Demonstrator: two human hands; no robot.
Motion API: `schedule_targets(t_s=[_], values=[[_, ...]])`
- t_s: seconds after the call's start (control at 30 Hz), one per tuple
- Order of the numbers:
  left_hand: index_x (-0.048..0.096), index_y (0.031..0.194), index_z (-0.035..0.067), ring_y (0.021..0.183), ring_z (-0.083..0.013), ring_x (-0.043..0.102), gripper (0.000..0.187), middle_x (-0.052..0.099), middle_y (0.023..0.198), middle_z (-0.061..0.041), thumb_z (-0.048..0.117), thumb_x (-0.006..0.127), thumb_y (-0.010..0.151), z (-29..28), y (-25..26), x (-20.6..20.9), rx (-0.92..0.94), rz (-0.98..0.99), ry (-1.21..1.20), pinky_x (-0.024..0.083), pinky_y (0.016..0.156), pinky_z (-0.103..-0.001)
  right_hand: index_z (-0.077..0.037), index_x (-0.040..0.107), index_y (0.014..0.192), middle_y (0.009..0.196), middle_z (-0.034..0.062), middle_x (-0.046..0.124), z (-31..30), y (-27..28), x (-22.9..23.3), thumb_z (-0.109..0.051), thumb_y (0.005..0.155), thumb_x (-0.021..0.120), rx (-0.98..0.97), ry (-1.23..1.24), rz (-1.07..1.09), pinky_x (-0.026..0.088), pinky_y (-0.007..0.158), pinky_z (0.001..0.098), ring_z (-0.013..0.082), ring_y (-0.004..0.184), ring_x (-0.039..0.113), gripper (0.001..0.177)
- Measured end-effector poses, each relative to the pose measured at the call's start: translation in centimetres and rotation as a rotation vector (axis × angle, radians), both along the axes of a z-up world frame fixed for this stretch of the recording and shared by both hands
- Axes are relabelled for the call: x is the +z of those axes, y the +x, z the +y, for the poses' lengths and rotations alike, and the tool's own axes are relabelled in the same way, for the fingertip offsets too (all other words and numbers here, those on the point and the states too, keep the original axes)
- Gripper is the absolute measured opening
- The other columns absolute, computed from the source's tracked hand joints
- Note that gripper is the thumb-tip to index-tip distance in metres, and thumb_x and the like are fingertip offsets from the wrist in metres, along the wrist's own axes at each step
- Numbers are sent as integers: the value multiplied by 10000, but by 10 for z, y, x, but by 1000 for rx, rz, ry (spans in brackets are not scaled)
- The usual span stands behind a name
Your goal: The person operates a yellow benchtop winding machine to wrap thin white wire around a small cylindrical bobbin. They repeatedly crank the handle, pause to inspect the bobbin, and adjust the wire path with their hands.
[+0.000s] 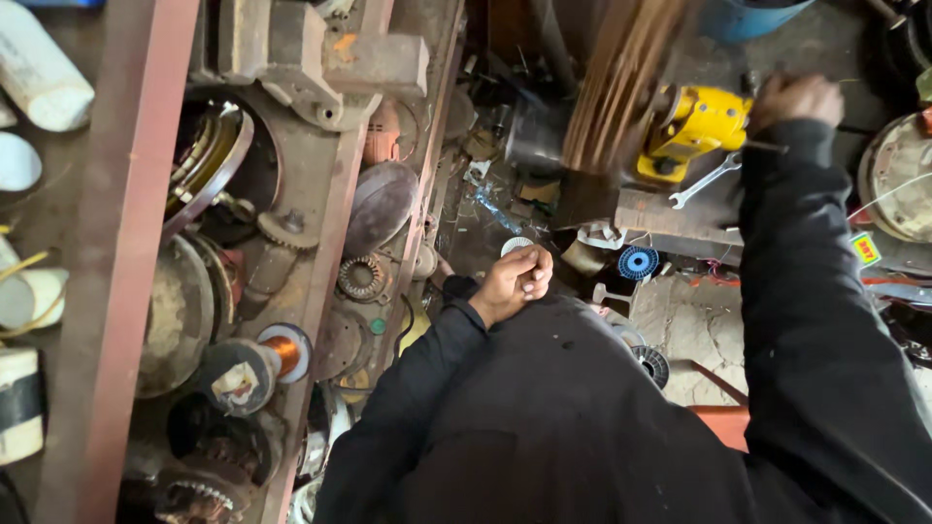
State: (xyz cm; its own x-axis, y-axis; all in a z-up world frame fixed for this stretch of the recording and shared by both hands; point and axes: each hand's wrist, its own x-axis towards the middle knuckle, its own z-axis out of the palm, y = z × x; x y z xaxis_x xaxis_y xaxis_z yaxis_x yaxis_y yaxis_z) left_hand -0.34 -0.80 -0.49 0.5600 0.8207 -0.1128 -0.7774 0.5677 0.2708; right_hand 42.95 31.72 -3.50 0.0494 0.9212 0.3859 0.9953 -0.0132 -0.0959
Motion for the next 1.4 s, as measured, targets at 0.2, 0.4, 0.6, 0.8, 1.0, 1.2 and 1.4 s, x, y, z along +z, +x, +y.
schedule_targets(t_s=[0.2,0.4,0.6,0.8,1.0,1.2,1.4], values=[[565,988,31,635,-94,415,249,495,845,-13,236,488,1105,-9,2,11,19,24,-30,382,596,-256,-145,788,880,745,153,699,-161,-20,20,-375,1114,657,129,-65,-55,548,630,470,358,643,671,353],[567,986,31,630,-99,411,247,490,839,-17,239,489,1097,-2,0,9,44,31,-12,376,576,-260,4,766,924,727,149,647,-187,-1,81,-311,1134,642,-23,19,444,430,614,380,238,608,571,398],[562,982,34,611,-91,392,256,479,812,-5,253,499,1100,4,1,1,25,48,-28,372,582,-263,-62,781,1011,859,32,748,-19,22,61,-203,1082,662,-56,1040,-379,527,561,282,152,692,639,198],[556,980,41,609,-76,373,268,440,796,19,273,507,1104,-7,1,-6,8,28,-22,364,583,-262,-136,804,880,749,144,708,18,12,5,-294,993,638,116,85,-112,556,604,473,344,618,666,255],[559,996,32,592,-77,353,249,415,782,23,261,520,1083,-15,3,-1,3,44,-32,347,560,-256,-167,774,890,706,129,680,-134,-27,-1,-298,1086,624,171,2,-149,520,753,473,312,631,640,280],[550,986,41,609,-74,348,226,416,801,16,242,525,1087,-7,1,13,38,61,-25,340,571,-255,-112,741,840,726,128,670,-207,-31,95,-297,1063,580,26,-41,220,504,709,366,272,668,646,331],[550,970,47,609,-76,351,239,414,781,23,251,522,1091,3,2,10,16,9,0,354,576,-256,-91,738,960,717,7,668,-51,0,100,-189,1052,755,131,1034,-81,477,481,304,156,532,543,136]])
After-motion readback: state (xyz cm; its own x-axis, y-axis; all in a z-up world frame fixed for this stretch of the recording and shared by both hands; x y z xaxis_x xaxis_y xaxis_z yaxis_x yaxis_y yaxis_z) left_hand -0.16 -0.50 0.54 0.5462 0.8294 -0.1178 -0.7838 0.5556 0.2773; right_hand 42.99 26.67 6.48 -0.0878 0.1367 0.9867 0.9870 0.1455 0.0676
